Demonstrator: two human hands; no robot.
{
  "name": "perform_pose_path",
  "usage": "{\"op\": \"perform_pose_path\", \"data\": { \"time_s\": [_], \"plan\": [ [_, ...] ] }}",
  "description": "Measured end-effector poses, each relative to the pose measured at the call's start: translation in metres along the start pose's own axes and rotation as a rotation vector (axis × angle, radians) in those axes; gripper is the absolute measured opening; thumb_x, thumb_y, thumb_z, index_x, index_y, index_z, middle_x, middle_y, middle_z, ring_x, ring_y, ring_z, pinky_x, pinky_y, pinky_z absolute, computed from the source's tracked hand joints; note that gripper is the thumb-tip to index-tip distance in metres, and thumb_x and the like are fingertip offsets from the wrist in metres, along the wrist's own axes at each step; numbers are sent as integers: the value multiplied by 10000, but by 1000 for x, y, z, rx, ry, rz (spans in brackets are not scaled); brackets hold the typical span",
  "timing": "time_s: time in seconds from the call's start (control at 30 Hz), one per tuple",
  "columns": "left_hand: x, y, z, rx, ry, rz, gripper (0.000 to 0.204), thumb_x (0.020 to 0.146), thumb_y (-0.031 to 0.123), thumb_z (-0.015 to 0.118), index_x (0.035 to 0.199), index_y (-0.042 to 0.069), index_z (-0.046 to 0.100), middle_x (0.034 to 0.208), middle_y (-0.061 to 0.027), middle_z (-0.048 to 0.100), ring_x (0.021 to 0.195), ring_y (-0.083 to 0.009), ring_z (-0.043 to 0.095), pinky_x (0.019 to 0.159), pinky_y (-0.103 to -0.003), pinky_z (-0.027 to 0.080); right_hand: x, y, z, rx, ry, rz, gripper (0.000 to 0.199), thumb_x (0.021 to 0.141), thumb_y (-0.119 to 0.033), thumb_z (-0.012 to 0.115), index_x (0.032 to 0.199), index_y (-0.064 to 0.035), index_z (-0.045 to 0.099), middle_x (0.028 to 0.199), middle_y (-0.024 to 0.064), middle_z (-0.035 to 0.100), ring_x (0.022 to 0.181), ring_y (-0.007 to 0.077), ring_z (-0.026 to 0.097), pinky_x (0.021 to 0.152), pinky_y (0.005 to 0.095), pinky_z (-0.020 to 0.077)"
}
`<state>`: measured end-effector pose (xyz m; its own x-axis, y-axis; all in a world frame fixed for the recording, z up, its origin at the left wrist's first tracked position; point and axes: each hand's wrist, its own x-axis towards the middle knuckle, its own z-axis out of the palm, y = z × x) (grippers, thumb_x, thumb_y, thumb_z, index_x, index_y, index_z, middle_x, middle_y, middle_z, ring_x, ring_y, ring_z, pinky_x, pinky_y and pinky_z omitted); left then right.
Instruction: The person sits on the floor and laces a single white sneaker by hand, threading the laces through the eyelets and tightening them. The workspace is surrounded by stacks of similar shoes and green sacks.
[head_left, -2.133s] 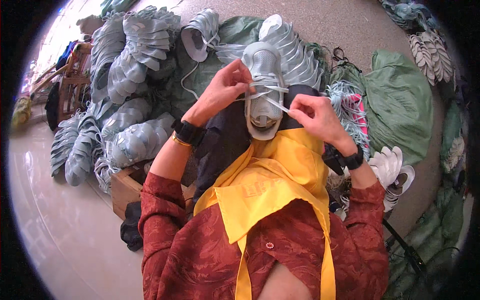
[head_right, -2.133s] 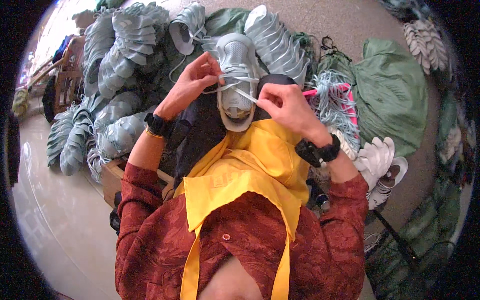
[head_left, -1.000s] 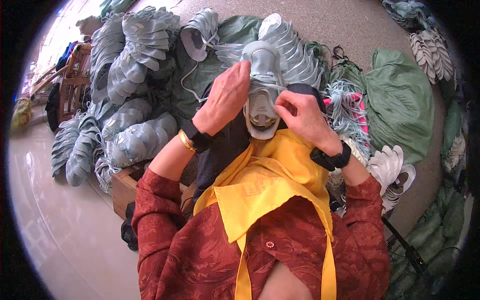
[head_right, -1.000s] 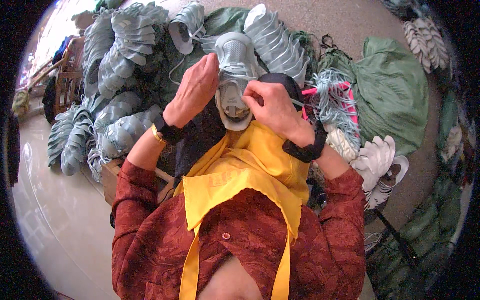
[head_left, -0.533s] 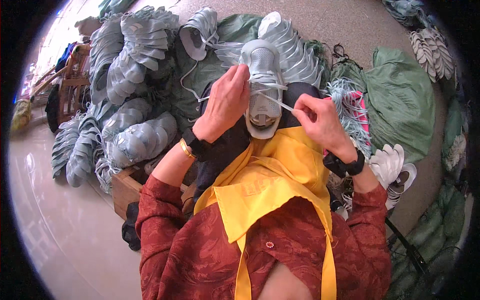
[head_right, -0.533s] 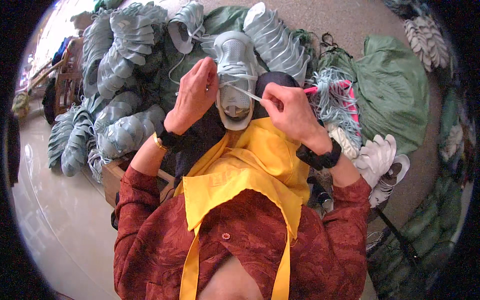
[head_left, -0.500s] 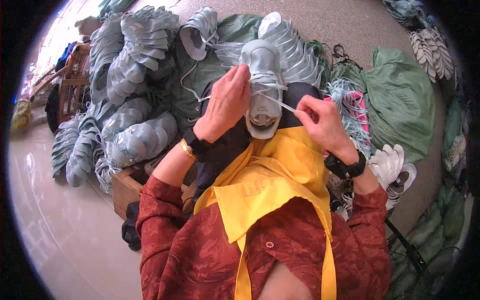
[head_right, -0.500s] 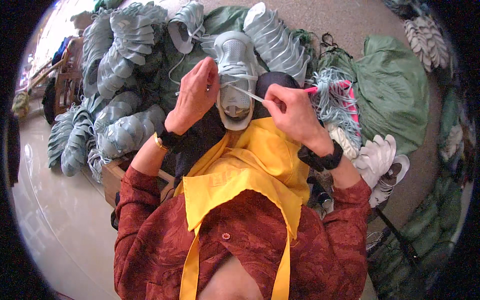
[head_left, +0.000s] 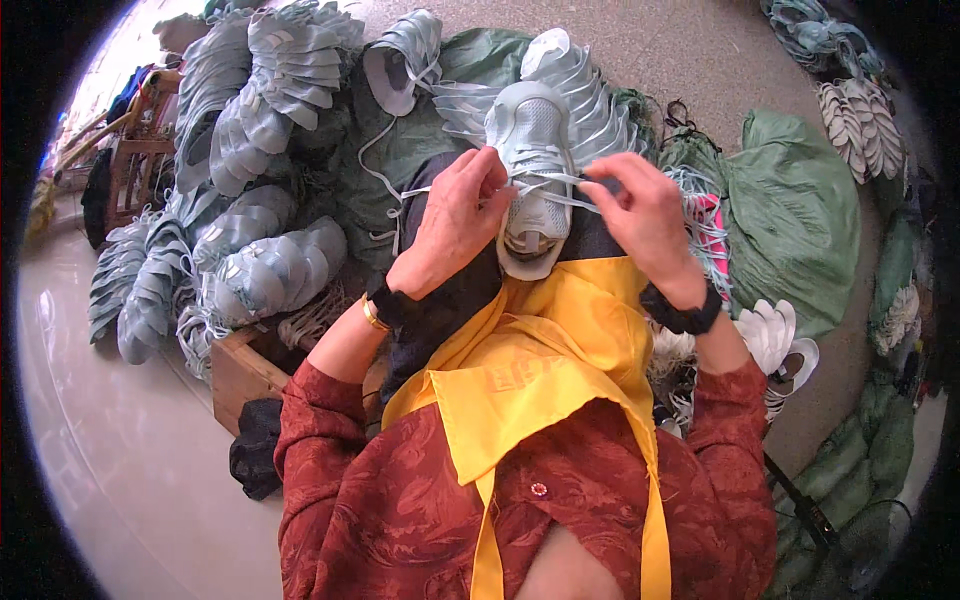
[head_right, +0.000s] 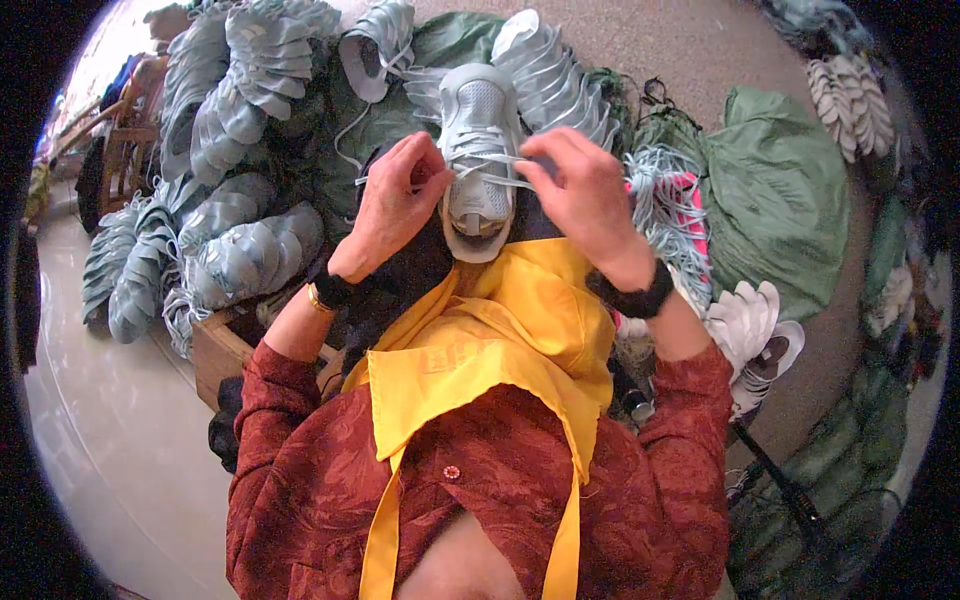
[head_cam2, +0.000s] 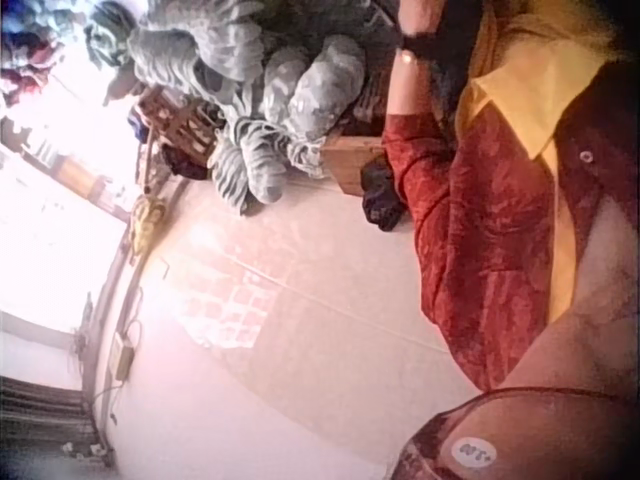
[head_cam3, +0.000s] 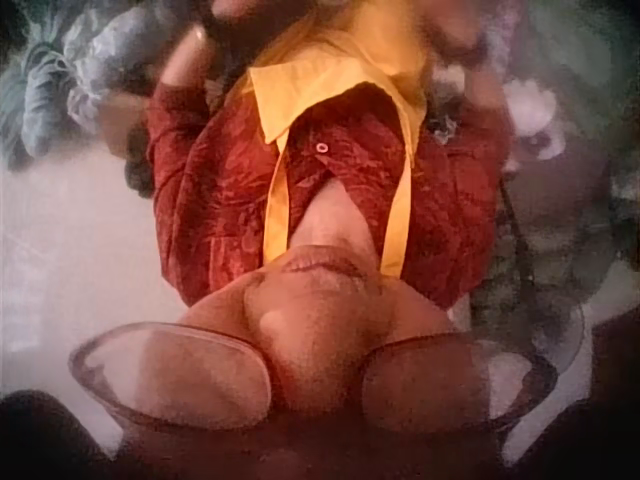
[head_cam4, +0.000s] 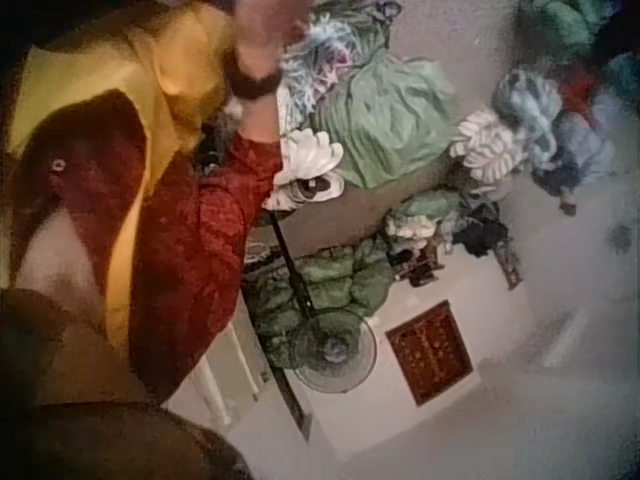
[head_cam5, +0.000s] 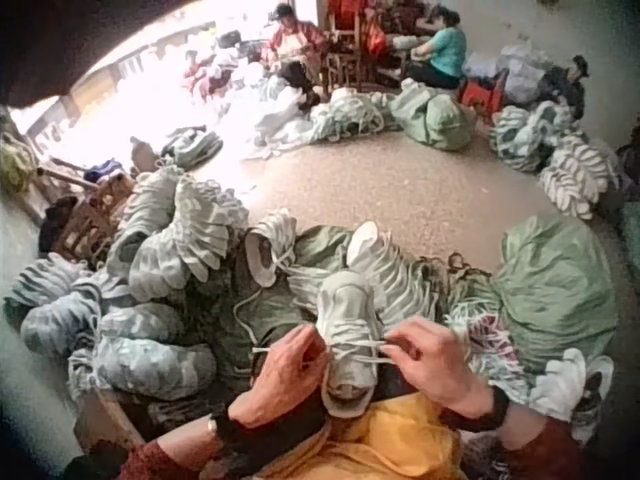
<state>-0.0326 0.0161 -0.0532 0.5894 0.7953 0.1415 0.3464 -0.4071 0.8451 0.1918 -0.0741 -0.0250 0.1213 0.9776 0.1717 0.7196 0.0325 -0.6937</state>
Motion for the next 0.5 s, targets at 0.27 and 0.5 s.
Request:
{"op": "perform_pose_path", "data": {
  "time_s": [0.27, 0.5],
  "plan": [
    [-2, 0, -3, 1, -49, -20, 198, 841, 30, 739, 870, -11, 548, 807, -114, 574, 683, -237, 601, 633, -339, 505, 25, 6, 27, -26, -126, -126, 142, 870, -113, 708, 979, -22, 693, 912, 160, 689, 840, 357, 682, 728, 412, 546],
    [0, -3, -1, 52, -51, -13, 225, 825, 42, 764, 850, -5, 545, 770, -98, 573, 663, -210, 587, 614, -338, 487, 34, 16, 8, 260, -381, 257, 150, 920, -96, 626, 947, 9, 729, 780, 102, 727, 611, 178, 665, 564, 320, 526]
  ]
}}
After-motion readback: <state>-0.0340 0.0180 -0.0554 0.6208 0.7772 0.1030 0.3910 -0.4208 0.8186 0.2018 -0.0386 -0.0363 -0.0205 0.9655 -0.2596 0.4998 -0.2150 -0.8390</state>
